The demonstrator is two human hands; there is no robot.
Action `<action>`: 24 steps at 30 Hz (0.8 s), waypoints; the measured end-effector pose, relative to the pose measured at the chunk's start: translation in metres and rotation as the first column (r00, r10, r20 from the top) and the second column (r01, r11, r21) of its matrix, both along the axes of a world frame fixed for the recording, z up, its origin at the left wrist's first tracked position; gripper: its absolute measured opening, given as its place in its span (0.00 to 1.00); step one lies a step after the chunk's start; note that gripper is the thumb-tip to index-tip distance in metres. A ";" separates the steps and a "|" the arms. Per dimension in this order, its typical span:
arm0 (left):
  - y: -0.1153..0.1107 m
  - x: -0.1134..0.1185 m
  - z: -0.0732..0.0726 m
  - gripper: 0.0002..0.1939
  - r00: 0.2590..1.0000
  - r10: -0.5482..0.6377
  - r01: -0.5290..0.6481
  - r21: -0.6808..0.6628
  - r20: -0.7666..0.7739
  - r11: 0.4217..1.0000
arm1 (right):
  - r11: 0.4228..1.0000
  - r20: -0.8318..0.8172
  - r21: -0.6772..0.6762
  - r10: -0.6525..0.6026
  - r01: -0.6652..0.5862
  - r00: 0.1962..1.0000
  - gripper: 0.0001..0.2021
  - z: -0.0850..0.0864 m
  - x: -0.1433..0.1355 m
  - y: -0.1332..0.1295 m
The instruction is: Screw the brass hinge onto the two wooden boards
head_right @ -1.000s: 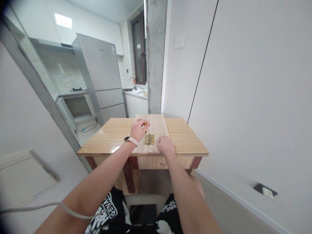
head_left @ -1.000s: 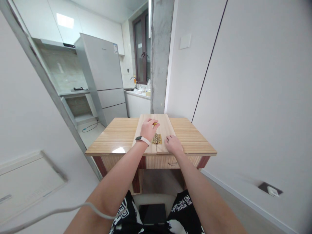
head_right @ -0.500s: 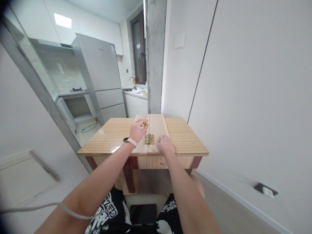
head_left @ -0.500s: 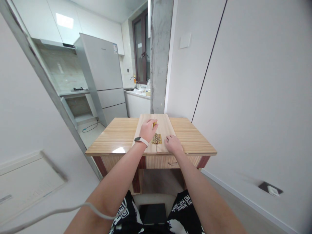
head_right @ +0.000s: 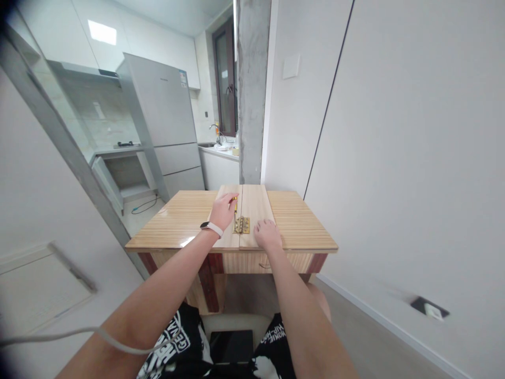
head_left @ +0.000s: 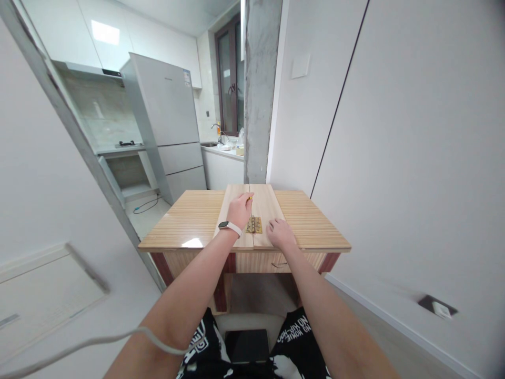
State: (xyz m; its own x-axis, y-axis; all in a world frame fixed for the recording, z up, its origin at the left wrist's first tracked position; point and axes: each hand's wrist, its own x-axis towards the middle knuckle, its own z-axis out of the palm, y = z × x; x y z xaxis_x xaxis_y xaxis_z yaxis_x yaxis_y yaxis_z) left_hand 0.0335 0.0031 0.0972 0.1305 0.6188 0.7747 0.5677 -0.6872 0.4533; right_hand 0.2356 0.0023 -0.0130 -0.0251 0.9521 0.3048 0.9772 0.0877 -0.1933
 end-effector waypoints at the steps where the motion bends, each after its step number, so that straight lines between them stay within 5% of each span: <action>1: -0.001 0.000 0.000 0.14 1.000 -0.008 0.008 0.002 -0.002 1.000 | 1.000 0.000 0.002 0.000 0.000 1.000 0.19 0.000 0.000 0.000; 13: -0.005 -0.001 0.005 0.04 0.997 0.083 -0.083 0.016 0.003 0.996 | 1.000 0.013 0.001 -0.006 0.006 1.000 0.19 0.002 -0.001 -0.003; 24: -0.003 0.003 0.000 0.13 1.000 0.004 -0.004 -0.026 0.025 1.000 | 1.000 0.008 -0.005 -0.012 0.012 1.000 0.19 0.004 -0.002 -0.004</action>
State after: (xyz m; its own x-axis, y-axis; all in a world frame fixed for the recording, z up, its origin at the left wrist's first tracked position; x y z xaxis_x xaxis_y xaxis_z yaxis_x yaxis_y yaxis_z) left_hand 0.0362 0.0000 0.0970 0.1090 0.6388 0.7616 0.5586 -0.6731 0.4846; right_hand 0.2337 -0.0017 -0.0090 -0.0156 0.9540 0.2995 0.9797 0.0745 -0.1863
